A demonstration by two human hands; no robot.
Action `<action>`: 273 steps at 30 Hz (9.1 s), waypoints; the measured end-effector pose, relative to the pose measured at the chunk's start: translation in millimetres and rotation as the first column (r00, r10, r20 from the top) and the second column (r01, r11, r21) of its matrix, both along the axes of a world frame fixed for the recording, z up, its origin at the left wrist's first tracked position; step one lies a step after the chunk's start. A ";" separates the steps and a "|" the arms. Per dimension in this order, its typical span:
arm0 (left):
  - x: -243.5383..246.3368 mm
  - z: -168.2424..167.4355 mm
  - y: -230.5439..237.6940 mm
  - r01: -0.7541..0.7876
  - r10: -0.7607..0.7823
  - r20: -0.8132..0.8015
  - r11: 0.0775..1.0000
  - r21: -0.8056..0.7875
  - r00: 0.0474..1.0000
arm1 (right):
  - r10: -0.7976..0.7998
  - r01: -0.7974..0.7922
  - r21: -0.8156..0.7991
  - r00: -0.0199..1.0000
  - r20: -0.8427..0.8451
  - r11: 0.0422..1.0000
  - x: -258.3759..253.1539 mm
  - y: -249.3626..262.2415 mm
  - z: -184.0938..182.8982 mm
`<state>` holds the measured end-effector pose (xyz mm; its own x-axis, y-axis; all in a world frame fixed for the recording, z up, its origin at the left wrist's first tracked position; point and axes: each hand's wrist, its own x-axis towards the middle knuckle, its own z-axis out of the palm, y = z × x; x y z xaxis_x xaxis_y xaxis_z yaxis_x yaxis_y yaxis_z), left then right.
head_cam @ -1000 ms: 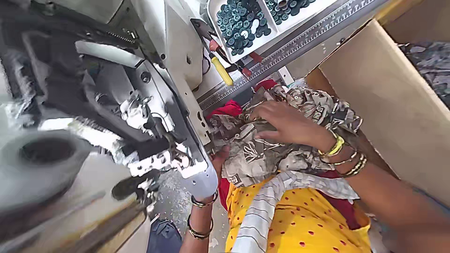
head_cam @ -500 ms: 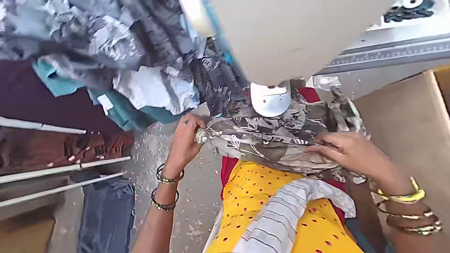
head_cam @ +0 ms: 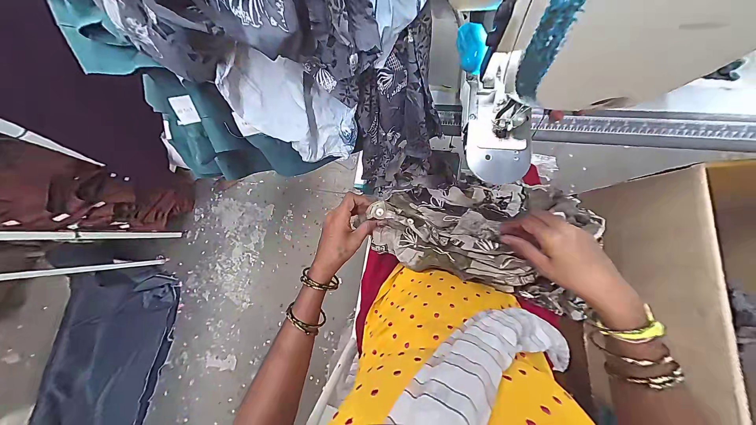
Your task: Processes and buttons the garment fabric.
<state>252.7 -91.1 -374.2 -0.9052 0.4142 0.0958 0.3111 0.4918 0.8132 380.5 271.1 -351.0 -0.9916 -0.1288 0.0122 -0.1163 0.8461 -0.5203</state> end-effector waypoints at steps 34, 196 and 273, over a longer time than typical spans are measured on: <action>6.6 22.7 17.4 0.340 -0.316 0.195 0.934 -0.109 0.929 | 0.102 0.055 -0.690 0.978 0.184 0.722 -66.7 -86.3 -2.6; 52.7 75.0 65.8 -0.430 -0.169 0.838 0.796 0.427 0.519 | 0.173 -0.296 -0.012 0.589 -0.790 0.955 -61.4 -123.8 -26.0; 88.1 17.2 58.5 -0.030 -0.017 -0.075 0.809 -0.587 0.997 | 0.385 -0.281 -0.291 0.829 0.407 0.914 -53.3 -110.8 -9.7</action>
<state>340.8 -32.6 -357.0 -0.9081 0.4069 -0.0985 0.3528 0.8705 0.3433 327.3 160.3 -360.7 -0.7912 -0.4976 -0.3554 -0.0827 0.6629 -0.7441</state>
